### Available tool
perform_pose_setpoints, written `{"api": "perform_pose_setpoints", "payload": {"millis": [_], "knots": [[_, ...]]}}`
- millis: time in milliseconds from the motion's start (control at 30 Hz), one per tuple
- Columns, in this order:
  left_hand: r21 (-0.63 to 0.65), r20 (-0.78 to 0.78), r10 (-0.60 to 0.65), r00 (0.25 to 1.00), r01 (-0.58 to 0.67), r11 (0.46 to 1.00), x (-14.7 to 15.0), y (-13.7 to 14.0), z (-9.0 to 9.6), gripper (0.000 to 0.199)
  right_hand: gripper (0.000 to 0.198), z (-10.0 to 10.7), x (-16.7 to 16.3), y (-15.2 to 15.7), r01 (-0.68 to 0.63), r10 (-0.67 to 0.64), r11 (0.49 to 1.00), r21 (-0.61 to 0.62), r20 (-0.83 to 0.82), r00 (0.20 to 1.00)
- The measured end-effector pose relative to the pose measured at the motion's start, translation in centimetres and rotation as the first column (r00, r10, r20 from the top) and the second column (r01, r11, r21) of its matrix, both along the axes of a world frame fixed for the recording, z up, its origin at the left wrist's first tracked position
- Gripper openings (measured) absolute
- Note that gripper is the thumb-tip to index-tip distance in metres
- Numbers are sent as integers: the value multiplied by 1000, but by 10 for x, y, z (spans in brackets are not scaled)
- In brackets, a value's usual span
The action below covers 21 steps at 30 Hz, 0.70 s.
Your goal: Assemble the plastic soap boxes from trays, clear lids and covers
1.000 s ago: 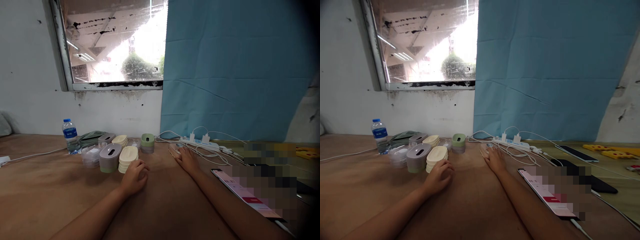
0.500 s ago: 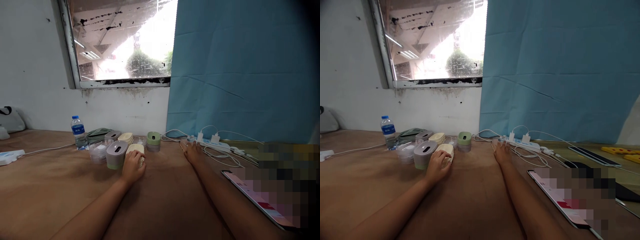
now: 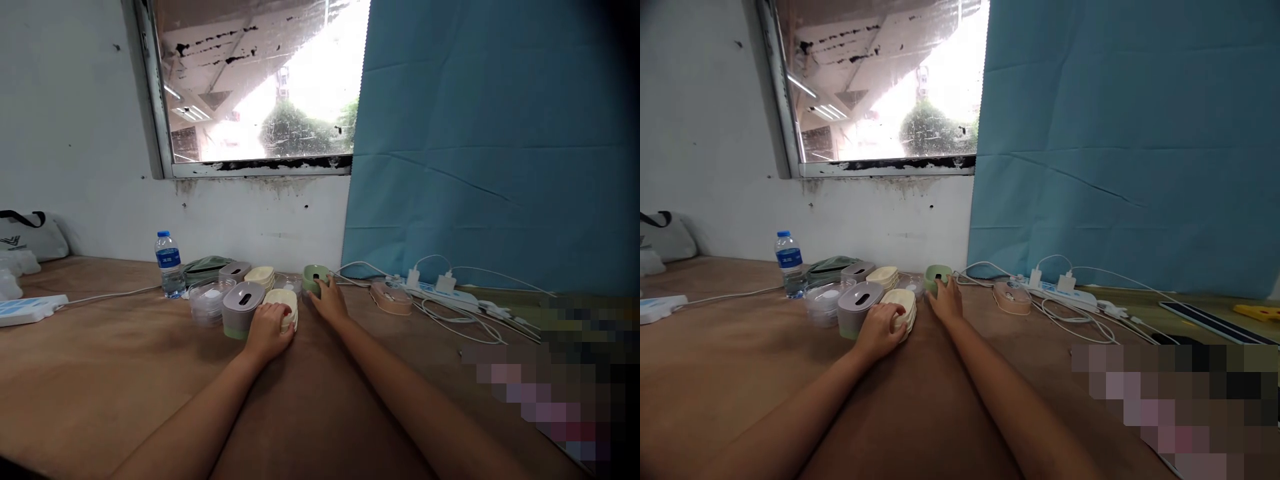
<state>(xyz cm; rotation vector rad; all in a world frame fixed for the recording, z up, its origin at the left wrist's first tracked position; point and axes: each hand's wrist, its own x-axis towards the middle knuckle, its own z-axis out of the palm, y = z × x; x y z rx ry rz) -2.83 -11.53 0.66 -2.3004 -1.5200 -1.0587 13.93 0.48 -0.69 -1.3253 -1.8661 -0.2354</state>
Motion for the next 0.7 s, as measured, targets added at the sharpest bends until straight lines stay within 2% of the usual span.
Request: {"api": "perform_pose_setpoints", "payload": {"millis": [133,267,400,500,567,633,700], "knots": [[4,45,-8,999,8,1000,0,2,-1,12,20,3,-2,11,-31,31,999,9,-117,993],[19,114,-59,992,57,998,-1,4,-3,11,15,20,11,6,-120,129,991,60,-184,974],[59,204,-65,977,54,997,2,2,-2,5,18,29,44,-27,-193,209,977,89,-232,950],[106,270,-94,958,68,992,8,-6,1,3,21,21,80,-64,-215,221,975,50,-260,940],[106,285,-172,943,147,983,15,-13,2,3,23,11,105,-86,-214,206,977,3,-284,936],[50,281,-274,920,271,961,22,-20,4,3,27,2,126,-100,-192,167,981,-42,-331,929],[-58,282,-387,878,418,907,26,-26,4,6,32,-5,139,-106,-169,122,982,-84,-400,908]]}}
